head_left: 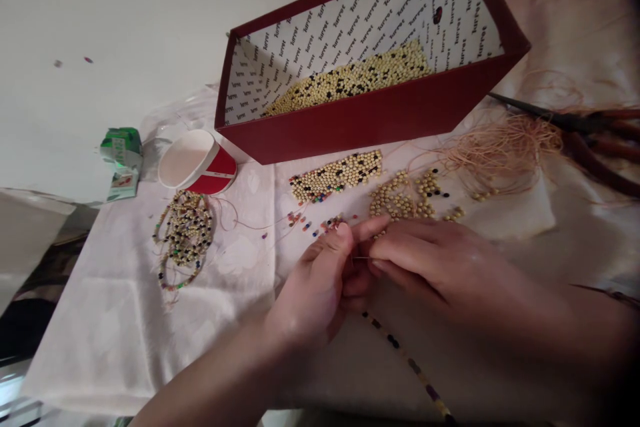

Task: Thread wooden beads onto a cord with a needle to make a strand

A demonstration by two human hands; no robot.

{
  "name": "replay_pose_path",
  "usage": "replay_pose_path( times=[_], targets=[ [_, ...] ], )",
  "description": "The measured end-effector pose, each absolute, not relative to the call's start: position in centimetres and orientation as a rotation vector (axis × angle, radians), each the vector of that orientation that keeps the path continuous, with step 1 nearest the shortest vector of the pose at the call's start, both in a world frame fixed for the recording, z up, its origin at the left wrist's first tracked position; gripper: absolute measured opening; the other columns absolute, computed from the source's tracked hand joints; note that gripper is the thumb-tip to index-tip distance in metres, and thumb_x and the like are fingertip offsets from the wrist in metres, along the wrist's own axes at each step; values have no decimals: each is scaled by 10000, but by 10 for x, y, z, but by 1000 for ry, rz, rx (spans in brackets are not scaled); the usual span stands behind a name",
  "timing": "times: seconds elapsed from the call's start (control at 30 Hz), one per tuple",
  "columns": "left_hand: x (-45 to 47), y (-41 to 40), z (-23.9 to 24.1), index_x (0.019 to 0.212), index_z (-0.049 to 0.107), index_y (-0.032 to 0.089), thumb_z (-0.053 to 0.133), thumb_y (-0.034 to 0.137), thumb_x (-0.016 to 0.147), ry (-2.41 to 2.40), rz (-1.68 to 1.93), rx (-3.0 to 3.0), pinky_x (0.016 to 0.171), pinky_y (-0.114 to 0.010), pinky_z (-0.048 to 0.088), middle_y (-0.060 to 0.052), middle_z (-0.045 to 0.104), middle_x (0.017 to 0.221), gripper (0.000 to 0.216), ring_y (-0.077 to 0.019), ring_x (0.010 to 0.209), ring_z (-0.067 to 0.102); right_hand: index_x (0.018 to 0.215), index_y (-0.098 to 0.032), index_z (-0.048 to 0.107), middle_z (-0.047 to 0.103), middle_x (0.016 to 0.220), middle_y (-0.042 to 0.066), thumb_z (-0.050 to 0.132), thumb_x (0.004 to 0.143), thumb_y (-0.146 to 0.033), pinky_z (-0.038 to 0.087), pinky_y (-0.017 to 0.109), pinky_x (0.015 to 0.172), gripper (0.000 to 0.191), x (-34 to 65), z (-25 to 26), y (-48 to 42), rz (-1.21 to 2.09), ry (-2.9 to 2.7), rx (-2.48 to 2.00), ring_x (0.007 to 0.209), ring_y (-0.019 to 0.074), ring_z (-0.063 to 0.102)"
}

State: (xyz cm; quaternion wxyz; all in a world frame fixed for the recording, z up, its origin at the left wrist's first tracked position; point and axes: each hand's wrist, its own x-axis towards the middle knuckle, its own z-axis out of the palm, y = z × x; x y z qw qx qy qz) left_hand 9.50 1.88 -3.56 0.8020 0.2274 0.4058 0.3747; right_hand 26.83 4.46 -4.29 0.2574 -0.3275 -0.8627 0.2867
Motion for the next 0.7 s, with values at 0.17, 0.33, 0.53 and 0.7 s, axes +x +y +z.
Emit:
replay_pose_path(
  times=[0.17,0.33,0.53,0.7],
  targets=[
    [97,17,-36,1214,661,194,426,489,961,831,792,491,432,-184,125,54,319,600,454,-59,471,150,915,-184,652,702,979,53,413,957,-168,485,318,767,243,269,-41,43,800,-2354,-883,917,203,635],
    [96,18,-33,1220,654,210,429,464,965,866,828,481,433,-190,129,0,479,722,424,-50,477,209,752,-187,595,639,757,35,427,923,-139,408,325,607,245,273,-40,42,599,-2419,-919,706,190,596],
    [96,18,-32,1172,671,183,432,431,974,875,872,460,431,-179,146,-2,481,716,397,-45,477,223,805,-184,637,655,775,59,376,924,-109,376,344,604,296,278,-38,42,362,-2468,-867,686,207,590],
    [94,18,-35,970,685,124,438,418,971,893,841,477,416,-174,154,1,475,700,383,-33,454,218,854,-175,658,656,779,62,336,971,-137,376,333,609,345,283,-33,45,235,-2510,-801,680,197,571]
  ],
)
